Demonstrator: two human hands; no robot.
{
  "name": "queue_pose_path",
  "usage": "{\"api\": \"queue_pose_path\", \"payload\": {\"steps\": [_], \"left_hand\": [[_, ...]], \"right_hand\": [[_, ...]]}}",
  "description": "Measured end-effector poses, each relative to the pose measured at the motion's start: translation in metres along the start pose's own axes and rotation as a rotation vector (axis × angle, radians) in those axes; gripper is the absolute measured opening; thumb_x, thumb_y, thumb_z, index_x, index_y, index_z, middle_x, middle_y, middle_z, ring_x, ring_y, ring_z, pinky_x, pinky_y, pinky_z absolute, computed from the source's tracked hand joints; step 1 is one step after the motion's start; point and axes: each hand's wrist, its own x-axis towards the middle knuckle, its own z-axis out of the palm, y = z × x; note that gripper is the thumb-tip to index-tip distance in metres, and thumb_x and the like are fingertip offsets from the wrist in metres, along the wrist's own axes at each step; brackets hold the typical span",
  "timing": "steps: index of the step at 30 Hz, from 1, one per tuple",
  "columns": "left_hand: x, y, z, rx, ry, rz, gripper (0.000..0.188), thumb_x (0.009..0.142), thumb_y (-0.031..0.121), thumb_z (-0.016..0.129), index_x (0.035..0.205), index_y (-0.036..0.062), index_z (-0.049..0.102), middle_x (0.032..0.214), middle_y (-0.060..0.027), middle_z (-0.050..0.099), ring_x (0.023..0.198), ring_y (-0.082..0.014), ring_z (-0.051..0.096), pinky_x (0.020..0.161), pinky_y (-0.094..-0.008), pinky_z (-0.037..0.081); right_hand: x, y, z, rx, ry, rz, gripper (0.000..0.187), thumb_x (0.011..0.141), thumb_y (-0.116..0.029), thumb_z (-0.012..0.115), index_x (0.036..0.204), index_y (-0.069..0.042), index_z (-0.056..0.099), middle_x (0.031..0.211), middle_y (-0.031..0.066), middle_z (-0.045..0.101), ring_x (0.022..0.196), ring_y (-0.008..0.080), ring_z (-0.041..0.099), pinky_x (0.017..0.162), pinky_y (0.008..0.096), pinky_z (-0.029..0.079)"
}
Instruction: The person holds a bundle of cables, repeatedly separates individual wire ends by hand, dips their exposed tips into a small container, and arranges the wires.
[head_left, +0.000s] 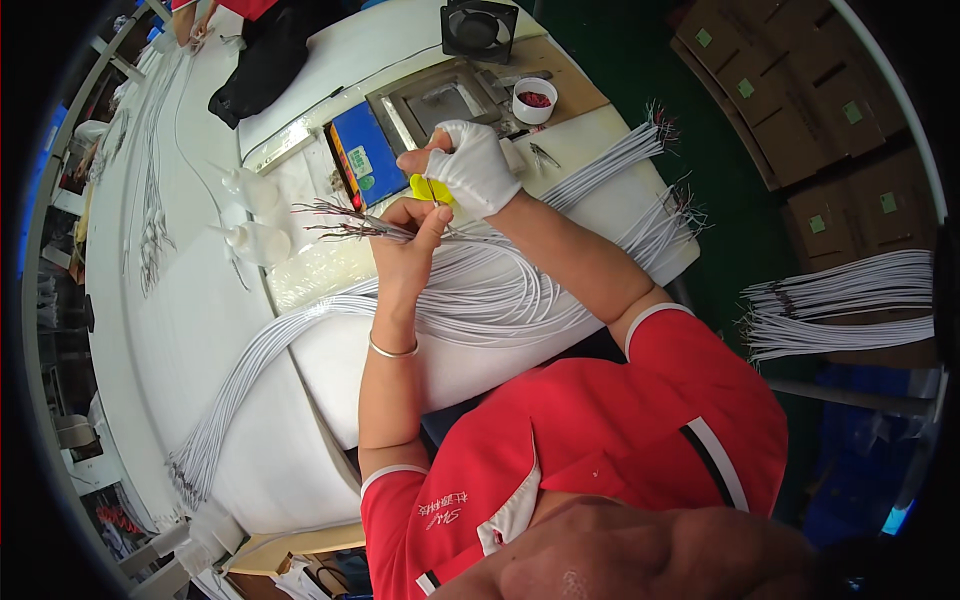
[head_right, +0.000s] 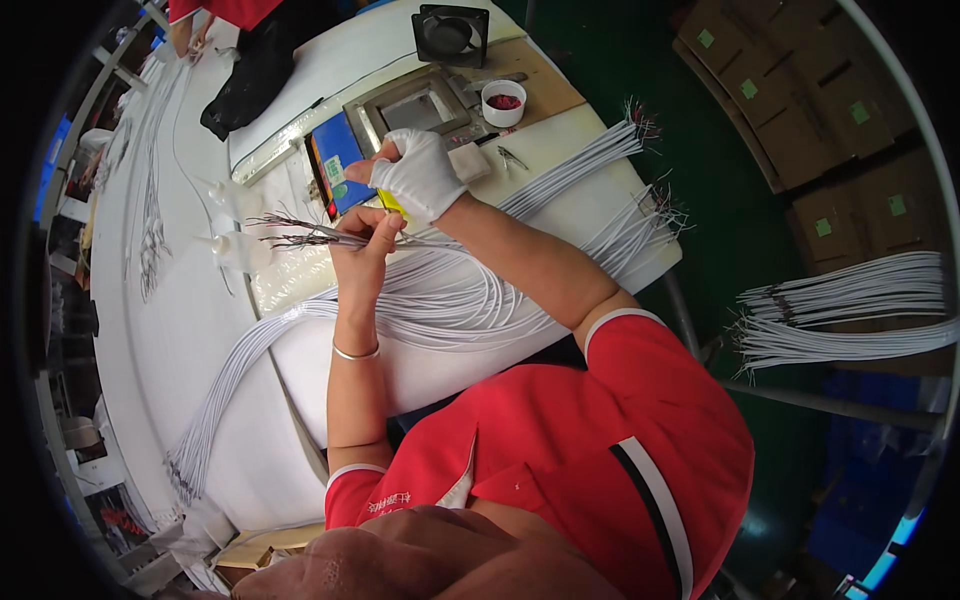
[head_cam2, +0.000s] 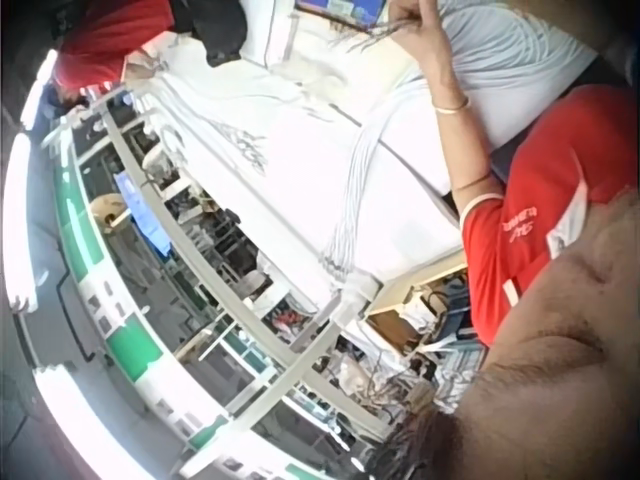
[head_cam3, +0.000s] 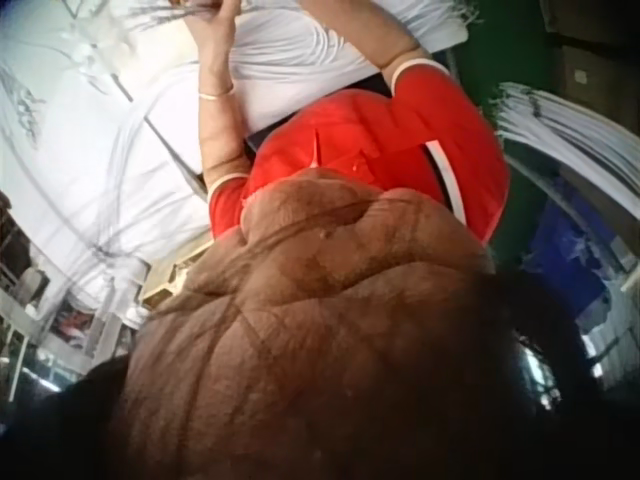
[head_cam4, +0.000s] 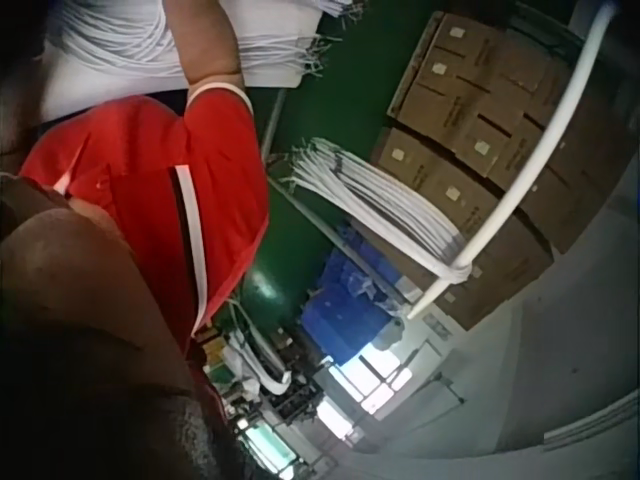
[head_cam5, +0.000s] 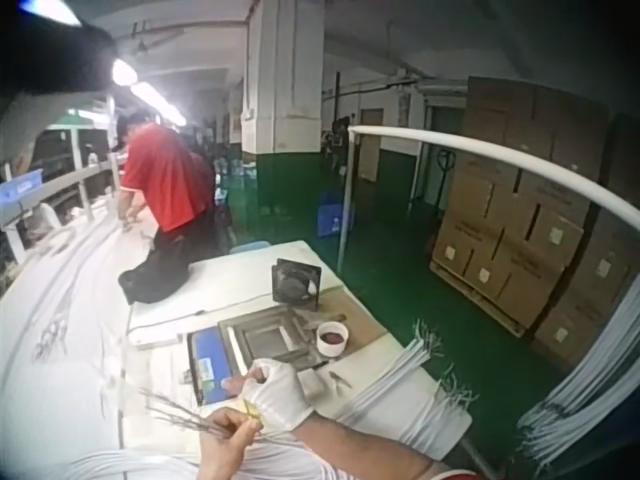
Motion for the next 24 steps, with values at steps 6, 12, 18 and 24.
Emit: {"api": "queue_pose_path", "payload": {"steps": [6,12,18,24], "left_hand": [[-0.005,-0.01,0.007,0.268,-0.062,0.032,0.013,0.076,0.005,0.068,0.07,0.0026,0.057,0.061,0.0007,0.055,0.055,-0.0053,0.048,0.051,-0.0185,0.038],[-0.003,-0.025,-0.013,-0.183,0.078,-0.111,0.01,0.077,0.009,0.067,0.074,0.0027,0.06,0.065,-0.0004,0.058,0.056,-0.006,0.048,0.051,-0.0205,0.038],[0.009,-0.026,-0.018,-0.564,0.025,-0.188,0.013,0.082,0.014,0.063,0.077,0.002,0.061,0.067,-0.0038,0.057,0.064,-0.0074,0.049,0.061,-0.021,0.038],[0.011,-0.027,-0.031,-0.727,-0.049,-0.323,0.019,0.081,0.013,0.063,0.09,-0.0033,0.062,0.077,-0.005,0.06,0.066,-0.0111,0.053,0.064,-0.0217,0.041]], "right_hand": [[0.018,-0.003,-0.02,0.079,0.175,-0.123,0.029,0.066,-0.013,0.079,0.056,-0.004,0.053,0.055,0.0012,0.054,0.051,0.0046,0.045,0.046,0.0228,0.039],[0.057,-0.023,-0.077,-0.522,0.347,-0.403,0.021,0.069,-0.022,0.075,0.074,-0.003,0.068,0.06,0.0031,0.06,0.05,0.0097,0.051,0.048,0.0251,0.04],[0.07,0.007,-0.136,-1.22,0.054,-0.381,0.029,0.071,-0.017,0.066,0.098,-0.007,0.066,0.092,0.0115,0.065,0.083,0.0265,0.061,0.073,0.0355,0.048],[-0.007,-0.009,-0.039,-1.059,-0.376,-1.241,0.023,0.062,-0.016,0.066,0.085,-0.017,0.065,0.084,-0.0015,0.06,0.066,0.0188,0.056,0.058,0.0323,0.046]]}}
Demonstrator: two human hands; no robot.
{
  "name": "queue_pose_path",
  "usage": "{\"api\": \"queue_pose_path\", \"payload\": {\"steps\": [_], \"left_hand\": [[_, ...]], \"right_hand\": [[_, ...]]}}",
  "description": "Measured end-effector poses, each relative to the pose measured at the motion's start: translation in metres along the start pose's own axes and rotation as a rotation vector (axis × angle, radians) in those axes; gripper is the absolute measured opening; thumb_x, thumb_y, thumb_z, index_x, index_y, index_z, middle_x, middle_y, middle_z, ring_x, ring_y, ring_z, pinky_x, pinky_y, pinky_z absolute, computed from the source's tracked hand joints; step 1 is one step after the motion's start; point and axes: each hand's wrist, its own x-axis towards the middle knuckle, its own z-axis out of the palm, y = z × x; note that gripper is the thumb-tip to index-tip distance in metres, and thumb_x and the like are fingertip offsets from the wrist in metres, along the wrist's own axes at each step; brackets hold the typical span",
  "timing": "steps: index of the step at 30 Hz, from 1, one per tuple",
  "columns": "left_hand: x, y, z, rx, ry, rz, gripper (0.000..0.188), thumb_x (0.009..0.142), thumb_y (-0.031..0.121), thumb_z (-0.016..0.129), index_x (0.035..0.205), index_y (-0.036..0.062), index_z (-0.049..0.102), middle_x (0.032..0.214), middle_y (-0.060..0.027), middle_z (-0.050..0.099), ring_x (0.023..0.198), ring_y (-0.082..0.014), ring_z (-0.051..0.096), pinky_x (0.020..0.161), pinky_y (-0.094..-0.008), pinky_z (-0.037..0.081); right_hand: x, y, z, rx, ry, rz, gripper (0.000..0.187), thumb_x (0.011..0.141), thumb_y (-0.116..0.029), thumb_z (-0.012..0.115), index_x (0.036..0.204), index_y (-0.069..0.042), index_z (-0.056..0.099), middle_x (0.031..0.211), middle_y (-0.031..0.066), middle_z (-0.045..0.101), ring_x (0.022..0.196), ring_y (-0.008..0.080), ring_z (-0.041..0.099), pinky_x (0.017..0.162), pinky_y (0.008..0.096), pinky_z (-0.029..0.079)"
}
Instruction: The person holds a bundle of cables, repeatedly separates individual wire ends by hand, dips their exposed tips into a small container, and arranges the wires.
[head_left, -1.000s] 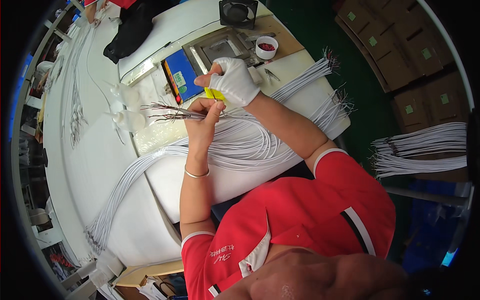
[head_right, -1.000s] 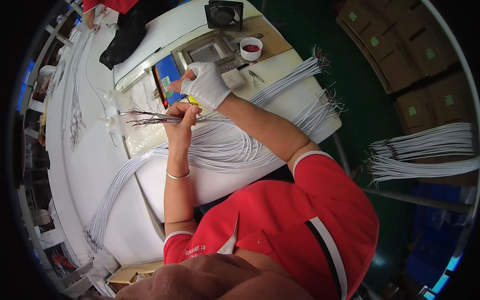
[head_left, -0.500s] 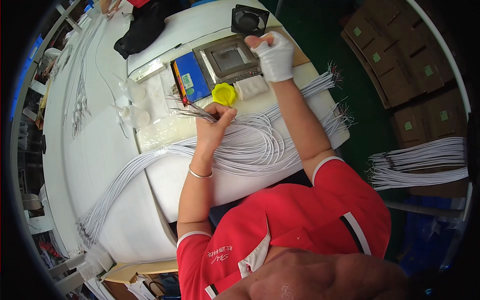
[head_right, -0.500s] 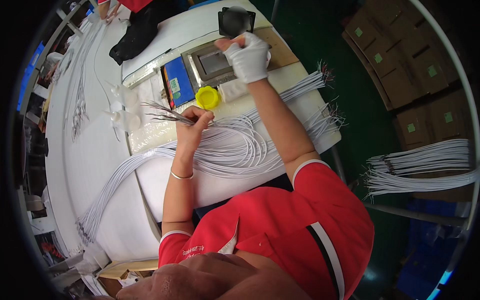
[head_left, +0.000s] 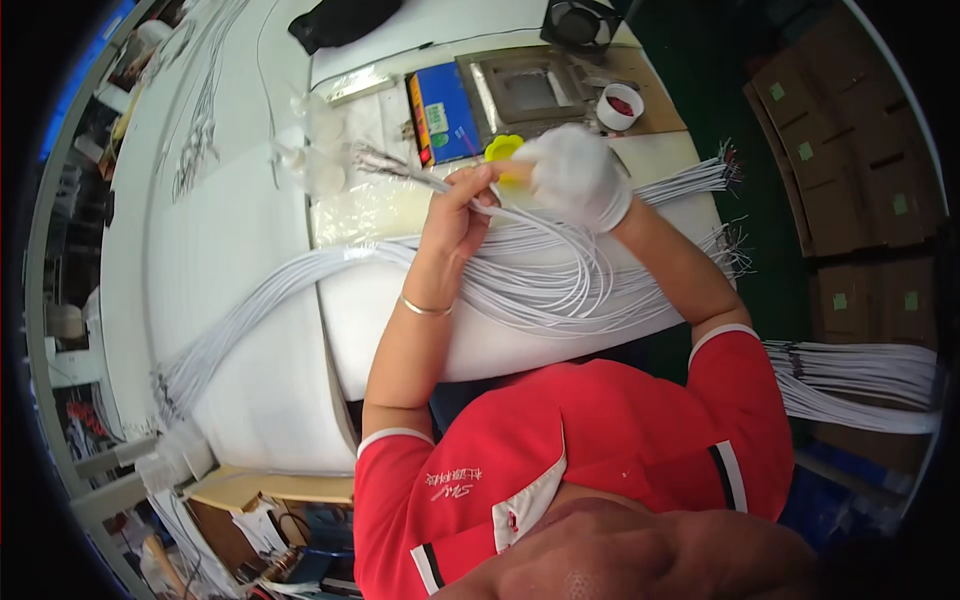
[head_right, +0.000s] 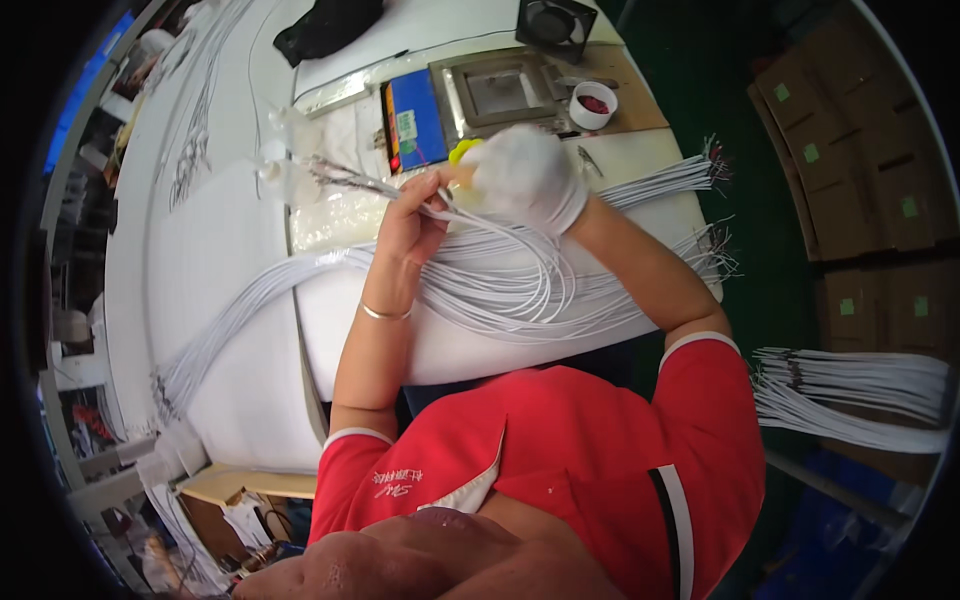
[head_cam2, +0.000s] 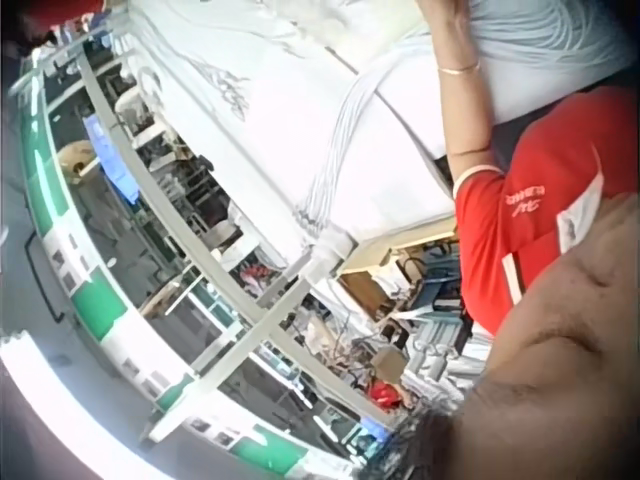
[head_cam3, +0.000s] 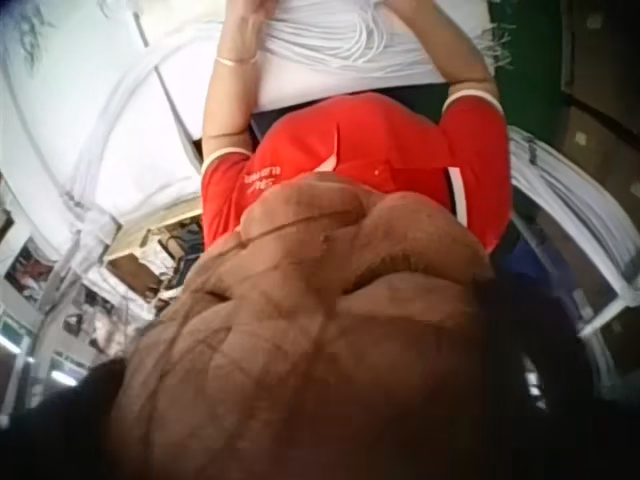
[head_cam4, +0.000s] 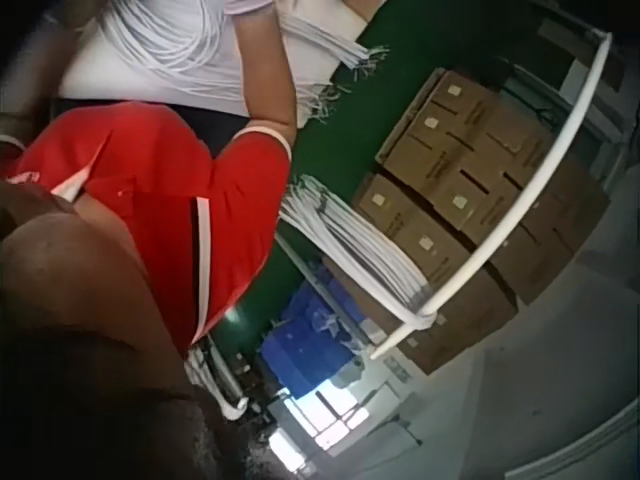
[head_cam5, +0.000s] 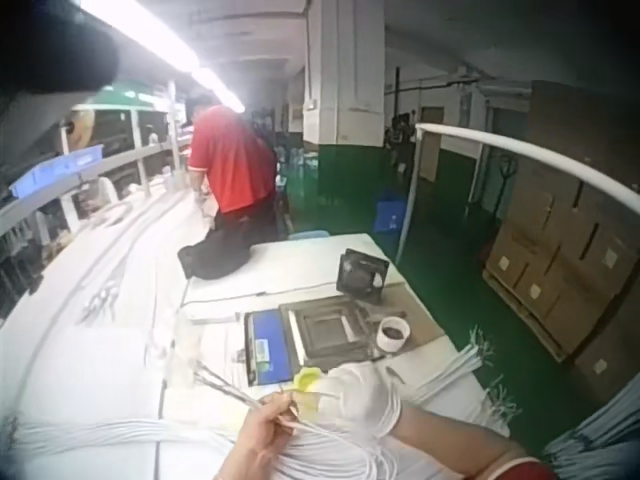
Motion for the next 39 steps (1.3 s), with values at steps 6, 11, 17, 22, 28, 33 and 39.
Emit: {"api": "queue_pose_path", "payload": {"steps": [6,11,17,22,28,33,39], "left_hand": [[-0.001,-0.007,-0.005,-0.15,-0.036,0.074,0.018,0.086,0.018,0.058,0.09,0.001,0.062,0.081,-0.0059,0.063,0.058,-0.0098,0.051,0.058,-0.0217,0.042],[-0.003,0.007,0.009,-0.096,0.173,0.083,0.022,0.088,0.025,0.055,0.085,0.0039,0.061,0.075,-0.0047,0.062,0.052,-0.0081,0.044,0.052,-0.0213,0.037],[-0.002,0.007,0.004,-0.076,0.19,0.125,0.022,0.089,0.023,0.052,0.082,0.0043,0.06,0.073,-0.0048,0.06,0.05,-0.0089,0.043,0.05,-0.0226,0.036],[-0.003,0.007,0.006,-0.074,0.193,0.119,0.021,0.089,0.022,0.052,0.082,0.0041,0.06,0.072,-0.0051,0.06,0.051,-0.0093,0.044,0.05,-0.0227,0.036],[-0.002,0.006,0.005,-0.064,0.173,0.125,0.02,0.089,0.021,0.052,0.082,0.0037,0.06,0.072,-0.0054,0.061,0.051,-0.0097,0.045,0.05,-0.0226,0.037],[-0.002,0.004,0.005,-0.068,0.176,0.123,0.02,0.089,0.02,0.052,0.082,0.0038,0.06,0.071,-0.0051,0.061,0.052,-0.0095,0.046,0.05,-0.0223,0.037],[0.0,0.001,0.002,-0.173,0.183,0.173,0.016,0.087,0.016,0.051,0.091,0.0015,0.058,0.087,-0.0094,0.061,0.063,-0.0134,0.053,0.06,-0.0256,0.044]], "right_hand": [[0.021,-0.014,-0.001,0.32,0.015,0.054,0.011,0.068,-0.014,0.069,0.078,-0.011,0.064,0.072,0.0013,0.061,0.058,0.0191,0.057,0.052,0.0303,0.046],[0.004,0.028,0.028,0.938,0.361,1.022,0.009,0.077,-0.009,0.066,0.079,-0.003,0.06,0.071,0.0063,0.062,0.054,0.0135,0.058,0.049,0.0242,0.046],[-0.026,0.045,0.061,1.242,0.362,1.445,0.016,0.08,-0.012,0.066,0.081,0.002,0.059,0.07,0.0081,0.062,0.053,0.0092,0.056,0.049,0.0188,0.045],[-0.027,0.041,0.07,1.103,0.21,1.424,0.016,0.079,-0.013,0.067,0.081,0.002,0.06,0.069,0.0062,0.062,0.053,0.0084,0.056,0.048,0.0194,0.044],[-0.022,0.038,0.07,1.008,0.138,1.382,0.016,0.079,-0.014,0.066,0.08,0.001,0.06,0.069,0.0057,0.062,0.053,0.0082,0.056,0.049,0.0205,0.045],[-0.022,0.039,0.068,0.947,0.125,1.366,0.017,0.079,-0.015,0.067,0.079,0.001,0.06,0.069,0.0057,0.062,0.053,0.0084,0.057,0.049,0.0212,0.046],[-0.003,0.073,0.065,0.729,0.363,1.151,0.017,0.08,-0.017,0.065,0.083,0.0,0.062,0.072,0.0053,0.064,0.063,0.0091,0.058,0.058,0.0216,0.046]]}}
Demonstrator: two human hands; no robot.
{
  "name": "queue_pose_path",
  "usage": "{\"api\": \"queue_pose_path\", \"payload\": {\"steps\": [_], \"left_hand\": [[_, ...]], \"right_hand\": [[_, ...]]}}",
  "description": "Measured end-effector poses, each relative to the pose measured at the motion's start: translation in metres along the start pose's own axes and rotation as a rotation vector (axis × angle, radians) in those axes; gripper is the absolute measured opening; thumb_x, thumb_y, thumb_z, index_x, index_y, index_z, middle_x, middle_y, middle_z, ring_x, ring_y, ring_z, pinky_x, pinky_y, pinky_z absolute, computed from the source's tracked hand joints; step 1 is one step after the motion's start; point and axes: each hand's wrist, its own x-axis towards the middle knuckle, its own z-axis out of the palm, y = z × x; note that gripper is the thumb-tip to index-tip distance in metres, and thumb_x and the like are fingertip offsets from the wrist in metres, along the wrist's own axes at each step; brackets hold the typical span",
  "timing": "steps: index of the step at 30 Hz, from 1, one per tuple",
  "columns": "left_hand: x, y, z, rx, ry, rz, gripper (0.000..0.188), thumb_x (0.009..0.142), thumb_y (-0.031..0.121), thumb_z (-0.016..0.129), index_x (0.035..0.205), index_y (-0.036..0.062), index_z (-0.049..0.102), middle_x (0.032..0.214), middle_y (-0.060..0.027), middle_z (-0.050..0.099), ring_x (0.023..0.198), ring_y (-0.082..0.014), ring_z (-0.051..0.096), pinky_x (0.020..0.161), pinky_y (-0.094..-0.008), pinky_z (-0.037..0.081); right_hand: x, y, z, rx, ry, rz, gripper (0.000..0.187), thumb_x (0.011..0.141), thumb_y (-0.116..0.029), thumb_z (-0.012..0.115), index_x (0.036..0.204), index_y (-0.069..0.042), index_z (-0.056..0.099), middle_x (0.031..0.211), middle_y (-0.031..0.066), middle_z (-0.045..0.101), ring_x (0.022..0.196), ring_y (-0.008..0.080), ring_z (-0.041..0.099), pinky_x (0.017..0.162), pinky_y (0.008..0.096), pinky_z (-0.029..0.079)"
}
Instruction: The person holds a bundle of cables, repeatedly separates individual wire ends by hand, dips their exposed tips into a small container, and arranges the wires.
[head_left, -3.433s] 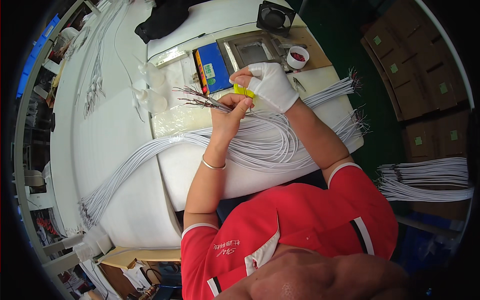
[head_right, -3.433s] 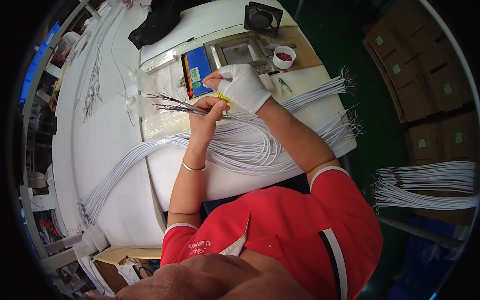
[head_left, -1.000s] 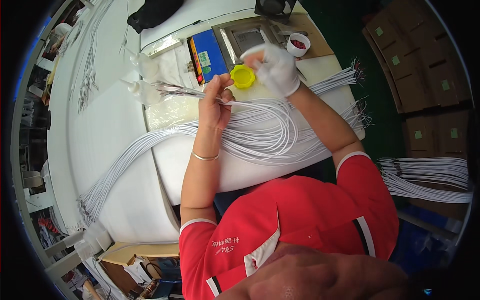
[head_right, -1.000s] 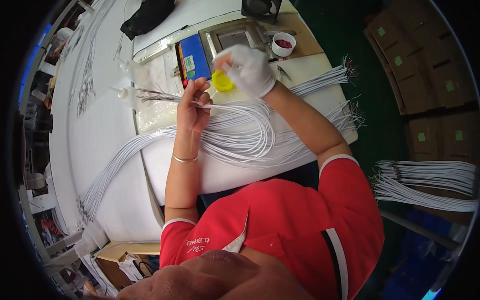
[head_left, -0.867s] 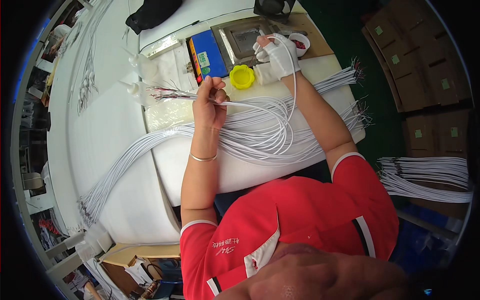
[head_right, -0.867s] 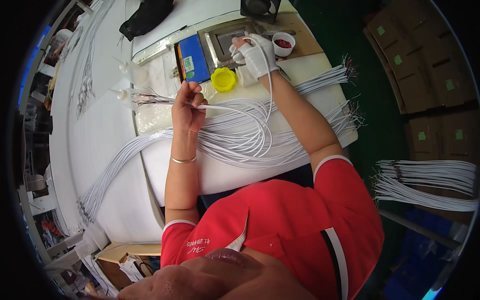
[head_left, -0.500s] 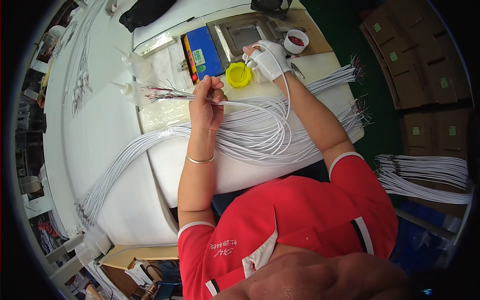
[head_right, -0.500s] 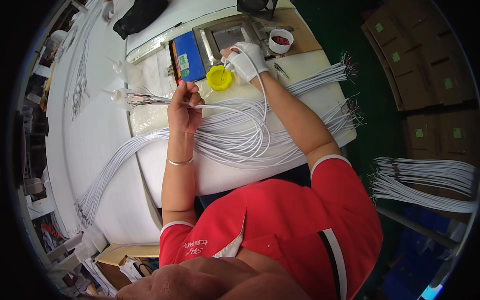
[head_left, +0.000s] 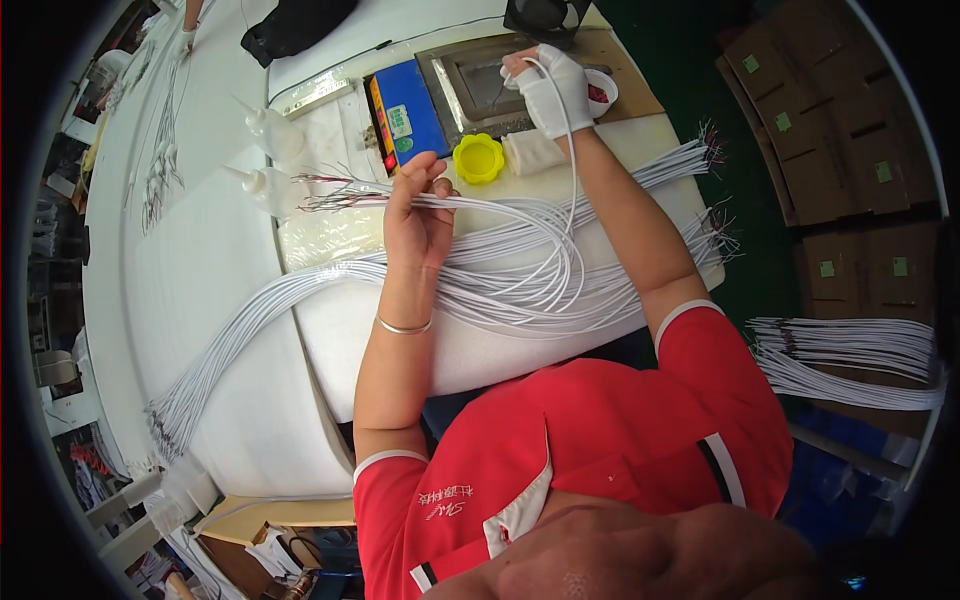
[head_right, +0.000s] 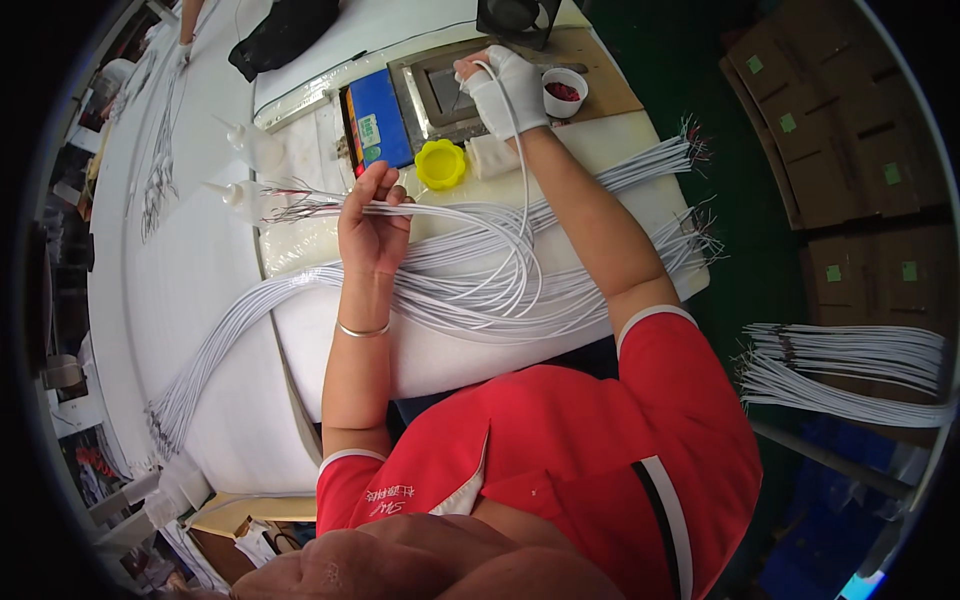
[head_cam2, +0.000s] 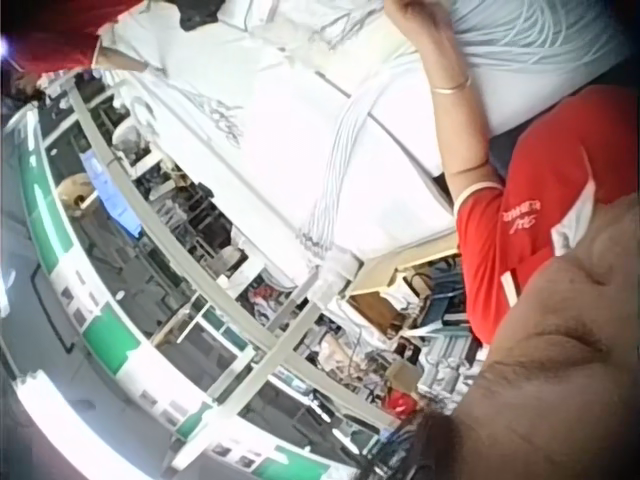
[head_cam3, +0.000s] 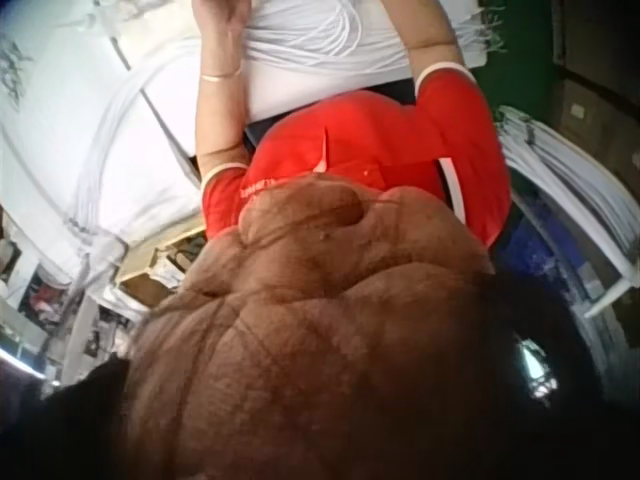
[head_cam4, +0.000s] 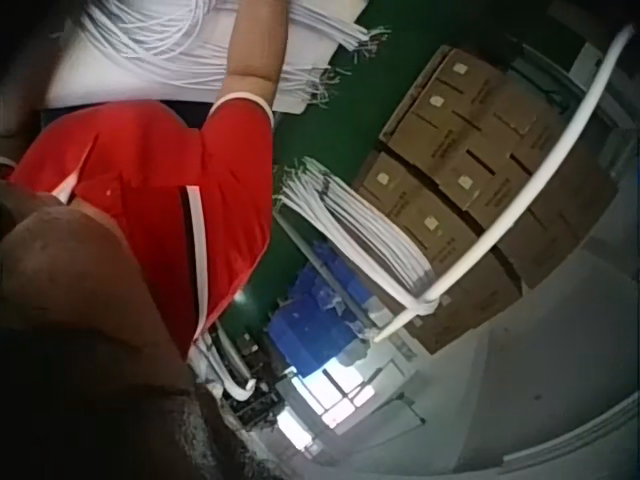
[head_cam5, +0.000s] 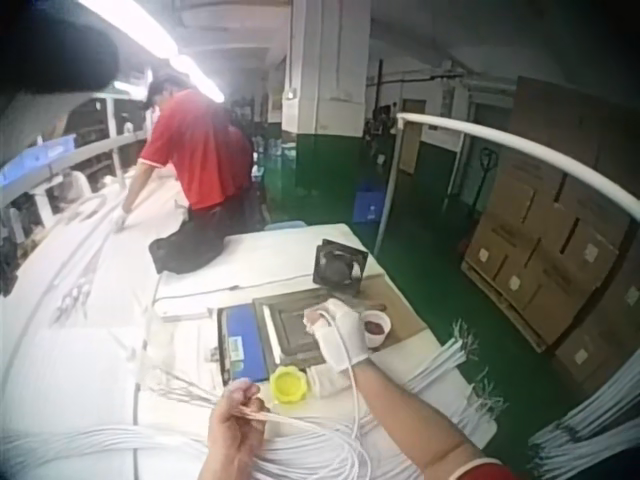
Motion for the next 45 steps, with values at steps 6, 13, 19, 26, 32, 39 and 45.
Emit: {"api": "queue_pose_path", "payload": {"steps": [6,13,19,26,32,39,45], "left_hand": [[0.001,-0.004,-0.004,-0.212,-0.217,0.042,0.017,0.082,0.009,0.054,0.096,0.0018,0.059,0.101,-0.0133,0.061,0.077,-0.0193,0.055,0.078,-0.034,0.046],[0.0,-0.004,0.0,-0.094,-0.123,0.077,0.014,0.084,0.008,0.052,0.096,0.0025,0.057,0.104,-0.0142,0.06,0.085,-0.0205,0.06,0.086,-0.038,0.047],[0.0,-0.002,0.0,-0.09,-0.144,0.077,0.016,0.086,0.01,0.052,0.1,0.0021,0.055,0.103,-0.0141,0.06,0.091,-0.0221,0.062,0.087,-0.0377,0.048],[-0.003,-0.005,0.012,-0.003,-0.088,0.074,0.012,0.086,0.011,0.057,0.095,0.0036,0.053,0.101,-0.0118,0.059,0.088,-0.0203,0.061,0.075,-0.0335,0.054],[-0.005,-0.003,0.008,0.058,-0.029,0.083,0.014,0.086,0.016,0.059,0.094,0.0056,0.052,0.096,-0.0074,0.058,0.083,-0.0146,0.06,0.069,-0.0292,0.055],[0.001,-0.002,0.003,0.09,-0.027,0.092,0.014,0.086,0.017,0.06,0.091,0.0076,0.052,0.083,-0.0035,0.058,0.073,-0.0122,0.059,0.063,-0.0268,0.055],[-0.002,-0.002,0.014,0.055,-0.148,0.112,0.015,0.086,0.02,0.06,0.088,0.0092,0.05,0.082,-0.0012,0.053,0.075,-0.0129,0.055,0.073,-0.0312,0.052]], "right_hand": [[0.025,0.027,0.01,-0.186,0.0,-0.048,0.019,0.079,-0.02,0.065,0.084,-0.002,0.063,0.074,0.0031,0.064,0.068,0.0082,0.057,0.064,0.0219,0.045],[0.03,0.038,0.017,-0.379,0.019,-0.143,0.02,0.076,-0.028,0.065,0.08,-0.008,0.065,0.068,0.0079,0.064,0.064,0.021,0.062,0.061,0.0303,0.048],[0.031,0.042,0.017,-0.448,0.002,-0.119,0.023,0.075,-0.031,0.065,0.081,-0.009,0.065,0.07,0.0099,0.064,0.067,0.0245,0.062,0.063,0.0325,0.048],[0.032,0.043,0.011,-0.355,-0.011,-0.048,0.022,0.076,-0.028,0.064,0.081,-0.007,0.065,0.071,0.0095,0.065,0.066,0.0209,0.062,0.063,0.0301,0.048],[0.009,-0.014,-0.024,-0.337,-0.067,-0.194,0.019,0.077,-0.021,0.066,0.084,-0.003,0.064,0.069,0.0069,0.065,0.064,0.0112,0.06,0.059,0.0249,0.047],[-0.059,-0.071,-0.171,-0.727,0.026,-0.068,0.012,0.077,-0.013,0.063,0.083,-0.003,0.063,0.071,0.008,0.062,0.066,0.0139,0.059,0.063,0.0257,0.046],[-0.116,-0.084,-0.255,-1.259,-0.209,0.38,0.035,0.066,-0.017,0.071,0.098,-0.005,0.063,0.098,0.0127,0.063,0.091,0.0279,0.06,0.08,0.0325,0.046]]}}
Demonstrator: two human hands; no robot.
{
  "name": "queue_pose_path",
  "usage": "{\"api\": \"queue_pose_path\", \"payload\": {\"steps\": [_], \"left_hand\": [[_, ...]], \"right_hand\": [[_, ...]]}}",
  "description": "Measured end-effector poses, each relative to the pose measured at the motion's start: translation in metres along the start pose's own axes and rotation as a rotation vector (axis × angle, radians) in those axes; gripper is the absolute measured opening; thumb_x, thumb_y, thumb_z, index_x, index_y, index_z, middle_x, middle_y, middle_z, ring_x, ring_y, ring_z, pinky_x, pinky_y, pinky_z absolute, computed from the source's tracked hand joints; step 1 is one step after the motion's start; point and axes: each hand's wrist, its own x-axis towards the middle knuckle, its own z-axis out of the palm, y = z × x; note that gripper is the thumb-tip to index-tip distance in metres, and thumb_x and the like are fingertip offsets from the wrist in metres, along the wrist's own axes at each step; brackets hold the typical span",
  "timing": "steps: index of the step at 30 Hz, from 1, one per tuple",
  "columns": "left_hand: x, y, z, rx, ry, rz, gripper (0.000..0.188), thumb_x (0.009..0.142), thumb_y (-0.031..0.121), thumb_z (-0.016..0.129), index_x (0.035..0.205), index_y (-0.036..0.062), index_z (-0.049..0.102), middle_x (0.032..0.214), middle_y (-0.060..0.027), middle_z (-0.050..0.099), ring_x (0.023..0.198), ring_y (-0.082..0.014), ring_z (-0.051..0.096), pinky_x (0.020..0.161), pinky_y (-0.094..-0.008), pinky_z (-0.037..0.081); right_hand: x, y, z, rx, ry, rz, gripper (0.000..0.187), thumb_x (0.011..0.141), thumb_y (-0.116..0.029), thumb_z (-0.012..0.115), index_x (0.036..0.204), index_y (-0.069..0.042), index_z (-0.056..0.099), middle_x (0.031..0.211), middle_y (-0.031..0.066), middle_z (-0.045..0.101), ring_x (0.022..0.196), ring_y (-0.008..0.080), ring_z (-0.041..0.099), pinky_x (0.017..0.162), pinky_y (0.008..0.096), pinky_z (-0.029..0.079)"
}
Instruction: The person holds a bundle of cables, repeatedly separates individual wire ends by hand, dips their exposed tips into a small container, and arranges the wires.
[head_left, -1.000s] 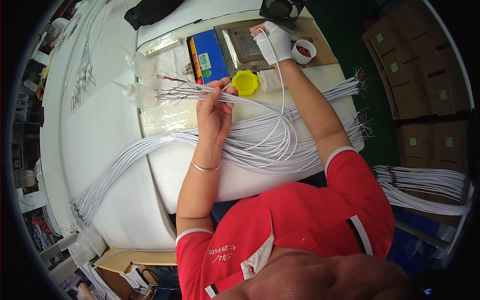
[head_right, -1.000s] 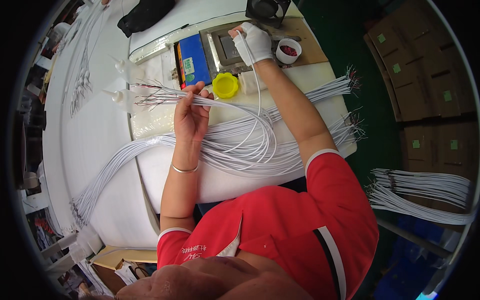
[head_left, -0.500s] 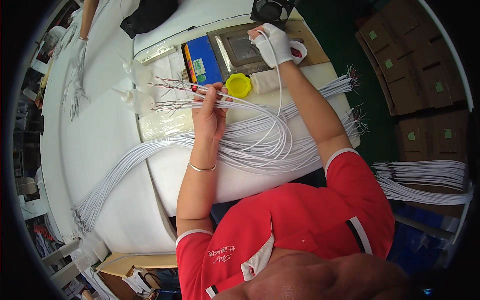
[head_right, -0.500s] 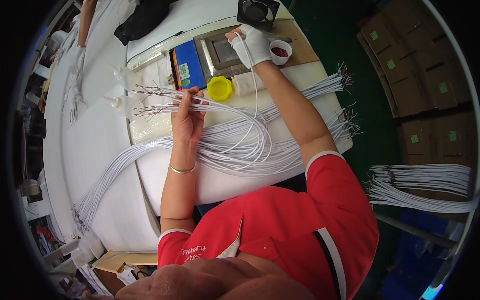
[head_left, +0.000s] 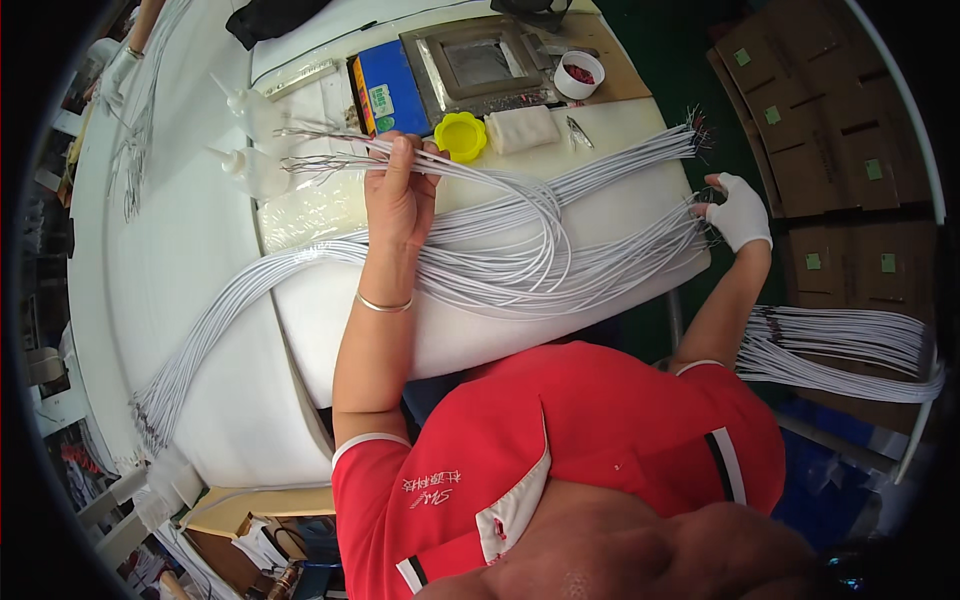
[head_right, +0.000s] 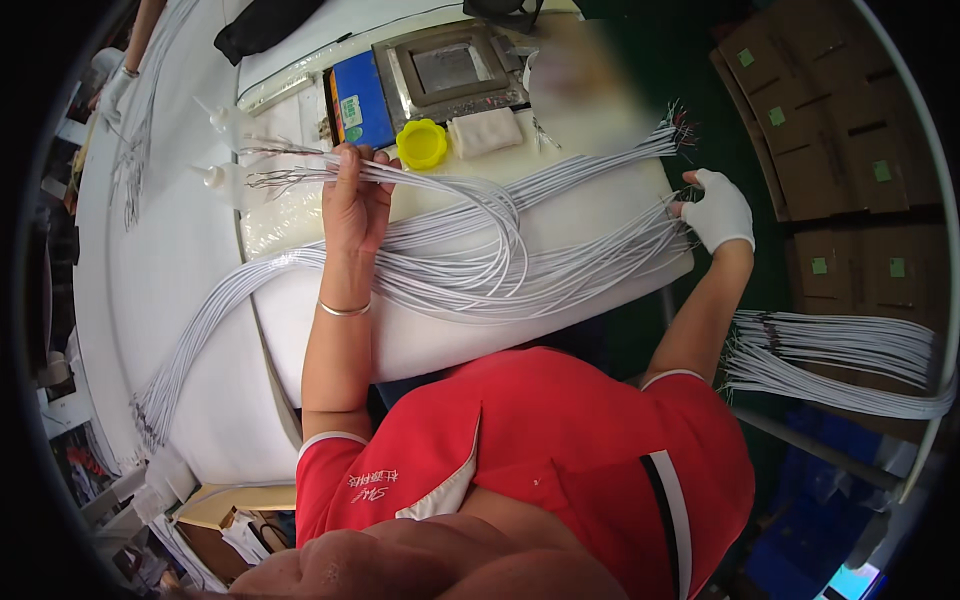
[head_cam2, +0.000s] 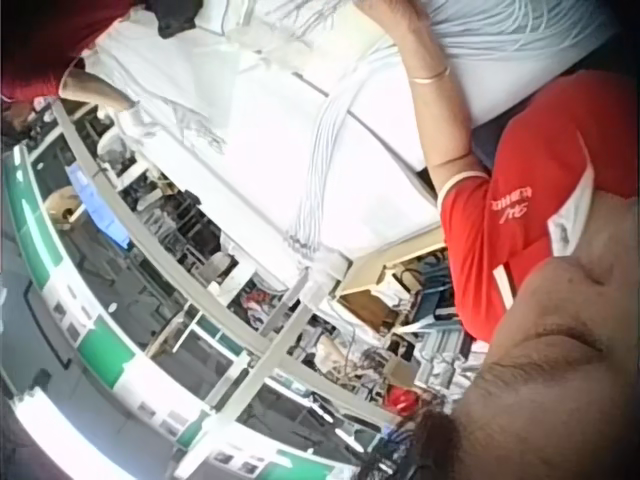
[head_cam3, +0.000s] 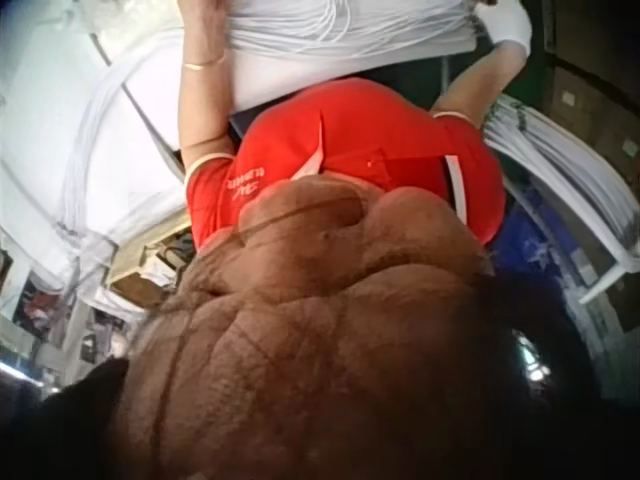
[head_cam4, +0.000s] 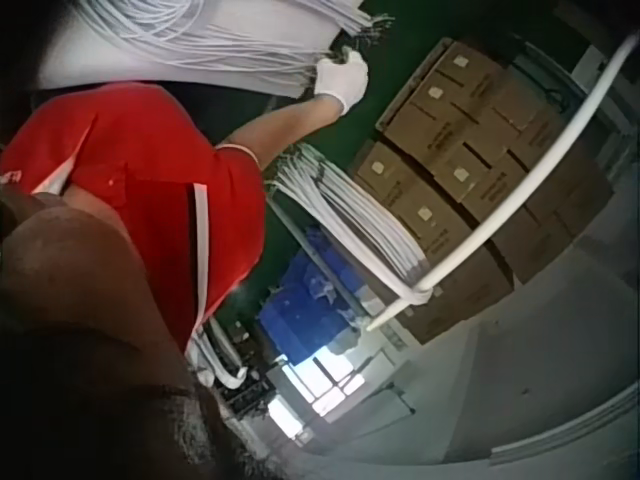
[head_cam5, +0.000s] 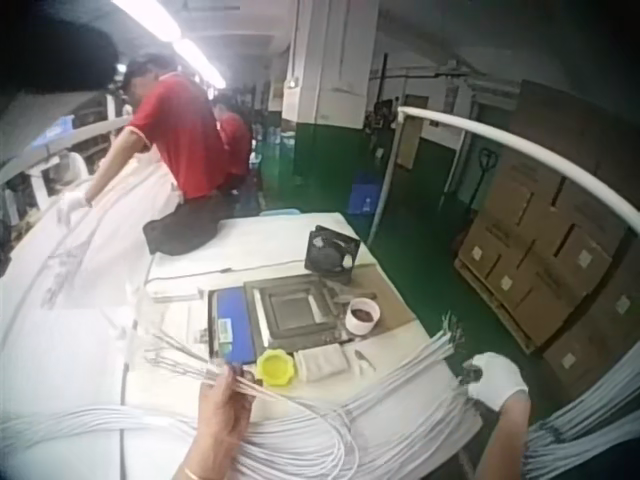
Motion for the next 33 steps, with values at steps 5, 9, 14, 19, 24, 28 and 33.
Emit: {"api": "queue_pose_path", "payload": {"steps": [5,9,14,19,24,28,33], "left_hand": [[-0.002,-0.002,-0.002,0.066,-0.145,0.019,0.016,0.085,0.02,0.061,0.085,0.0094,0.05,0.079,0.0,0.051,0.071,-0.0116,0.052,0.07,-0.0309,0.049],[-0.005,-0.007,-0.002,0.059,-0.134,0.037,0.011,0.084,0.012,0.061,0.084,0.0076,0.051,0.069,-0.001,0.051,0.064,-0.0116,0.051,0.066,-0.0286,0.048],[-0.007,-0.003,-0.003,-0.009,-0.166,0.024,0.02,0.086,0.015,0.059,0.103,0.0034,0.055,0.069,-0.0007,0.048,0.06,-0.0098,0.048,0.063,-0.0266,0.048],[-0.008,0.002,0.0,0.037,-0.075,0.055,0.028,0.086,0.015,0.058,0.113,0.0086,0.051,0.073,0.0032,0.043,0.06,-0.0065,0.042,0.063,-0.0252,0.046],[-0.006,0.002,0.0,0.115,-0.192,0.139,0.031,0.082,0.005,0.059,0.112,0.0093,0.052,0.083,0.0021,0.047,0.062,-0.0062,0.043,0.063,-0.0242,0.046],[-0.005,0.0,-0.003,0.143,-0.227,0.116,0.029,0.081,0.004,0.06,0.109,0.0073,0.053,0.088,0.0008,0.05,0.065,-0.0065,0.045,0.063,-0.024,0.046],[-0.008,0.001,0.008,0.275,-0.139,0.083,0.017,0.079,0.005,0.064,0.095,0.0047,0.057,0.092,-0.004,0.058,0.068,-0.0083,0.051,0.061,-0.0198,0.044]], "right_hand": [[0.0,-0.081,0.015,0.464,0.12,-0.326,0.028,0.072,-0.005,0.064,0.1,0.0,0.061,0.094,0.012,0.061,0.088,0.0229,0.06,0.079,0.0293,0.046],[-0.008,-0.196,0.044,0.643,0.047,-0.701,0.023,0.074,-0.017,0.065,0.092,-0.002,0.063,0.085,0.0156,0.062,0.079,0.0293,0.06,0.071,0.0338,0.047],[-0.005,-0.238,0.057,0.784,0.073,-0.75,0.017,0.076,-0.018,0.063,0.079,-0.002,0.062,0.067,0.0139,0.061,0.061,0.0267,0.06,0.057,0.0339,0.045],[-0.004,-0.218,0.058,0.87,-0.241,-0.499,0.011,0.079,-0.01,0.061,0.079,0.001,0.06,0.062,0.0012,0.054,0.06,0.0076,0.048,0.055,0.024,0.039],[-0.008,-0.214,0.068,0.88,-0.465,-0.474,0.015,0.08,-0.014,0.06,0.079,0.001,0.062,0.062,0.0056,0.057,0.058,0.0112,0.051,0.057,0.0253,0.041],[-0.007,-0.214,0.069,0.882,-0.514,-0.485,0.015,0.08,-0.014,0.06,0.079,0.001,0.061,0.062,0.0047,0.056,0.06,0.0109,0.051,0.058,0.0253,0.041],[-0.011,-0.215,0.068,1.015,-0.541,-0.559,0.014,0.08,-0.014,0.059,0.08,0.001,0.061,0.063,0.005,0.057,0.06,0.0117,0.052,0.059,0.0255,0.041]]}}
